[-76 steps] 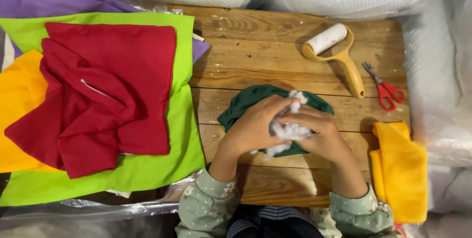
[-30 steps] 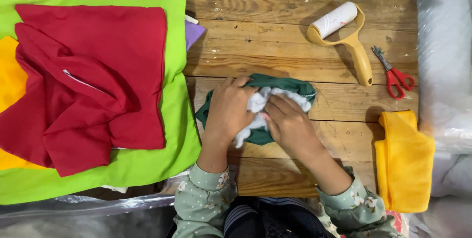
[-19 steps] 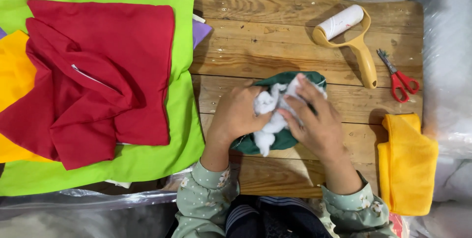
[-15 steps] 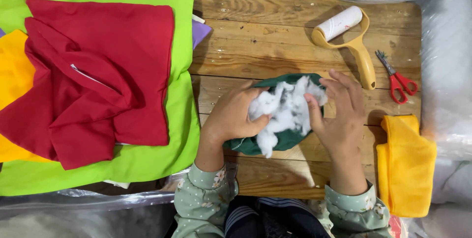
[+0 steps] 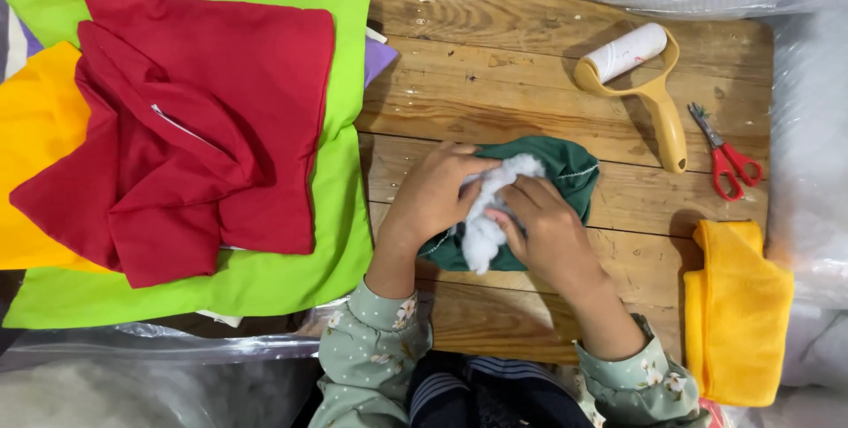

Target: Preparing a fabric casing by cutting an opening with scissors and then stuffing it with fiberfill material on a workbench.

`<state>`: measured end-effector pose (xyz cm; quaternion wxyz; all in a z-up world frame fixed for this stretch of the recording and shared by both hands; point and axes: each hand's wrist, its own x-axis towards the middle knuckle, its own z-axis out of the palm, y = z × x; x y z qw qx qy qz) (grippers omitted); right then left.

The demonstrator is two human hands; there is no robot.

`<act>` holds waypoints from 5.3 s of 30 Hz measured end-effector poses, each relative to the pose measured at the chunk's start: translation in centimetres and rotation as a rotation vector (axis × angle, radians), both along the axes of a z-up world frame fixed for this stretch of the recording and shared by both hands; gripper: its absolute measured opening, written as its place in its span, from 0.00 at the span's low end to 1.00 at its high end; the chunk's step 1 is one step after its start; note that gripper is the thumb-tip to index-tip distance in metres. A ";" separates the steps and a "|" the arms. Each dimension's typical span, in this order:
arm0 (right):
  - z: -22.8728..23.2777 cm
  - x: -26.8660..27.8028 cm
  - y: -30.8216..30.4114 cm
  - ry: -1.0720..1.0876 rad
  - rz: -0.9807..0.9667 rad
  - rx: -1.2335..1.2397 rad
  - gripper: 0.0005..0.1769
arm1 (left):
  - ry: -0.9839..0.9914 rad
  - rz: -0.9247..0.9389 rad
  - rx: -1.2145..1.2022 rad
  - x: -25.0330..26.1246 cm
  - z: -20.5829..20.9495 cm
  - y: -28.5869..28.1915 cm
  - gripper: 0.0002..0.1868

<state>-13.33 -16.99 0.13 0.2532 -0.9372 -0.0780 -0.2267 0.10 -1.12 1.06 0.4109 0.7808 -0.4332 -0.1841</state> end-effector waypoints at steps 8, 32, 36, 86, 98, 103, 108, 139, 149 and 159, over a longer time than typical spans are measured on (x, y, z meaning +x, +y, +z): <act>1.4 -0.5 -2.7 -0.097 -0.109 0.037 0.07 | 0.037 0.059 -0.211 0.4 1.0 1.5 0.13; 2.7 0.7 -0.1 -0.102 -0.046 0.157 0.09 | -0.016 0.126 0.013 -0.9 0.5 1.1 0.15; -0.6 0.2 0.3 0.000 -0.047 0.089 0.08 | -0.008 0.138 -0.130 -1.0 0.7 0.6 0.05; -0.7 -0.3 -1.9 -0.194 -0.267 0.434 0.12 | -0.093 -0.026 -0.013 -2.0 4.6 1.5 0.39; 1.7 0.7 -3.6 0.104 0.114 0.221 0.28 | -0.674 0.372 -0.184 -2.6 0.4 -2.8 0.08; 3.4 0.4 -5.2 0.067 0.046 0.333 0.21 | -0.454 0.169 -0.240 -2.5 -1.6 -2.6 0.18; 0.3 -0.5 -6.1 0.044 -0.059 0.370 0.14 | -0.211 0.044 -0.271 -3.1 -1.5 -3.4 0.34; -2.4 -0.4 -7.9 -0.165 -0.422 0.977 0.10 | -0.378 0.177 -0.519 -2.7 -0.6 -4.3 0.20; 0.0 0.8 -5.0 -0.013 0.004 0.718 0.15 | -0.155 0.111 -0.486 -2.6 -2.4 -4.9 0.23; 0.3 1.1 -5.2 -0.050 0.008 0.537 0.24 | -0.077 0.297 -0.487 -3.2 -3.1 -5.3 0.13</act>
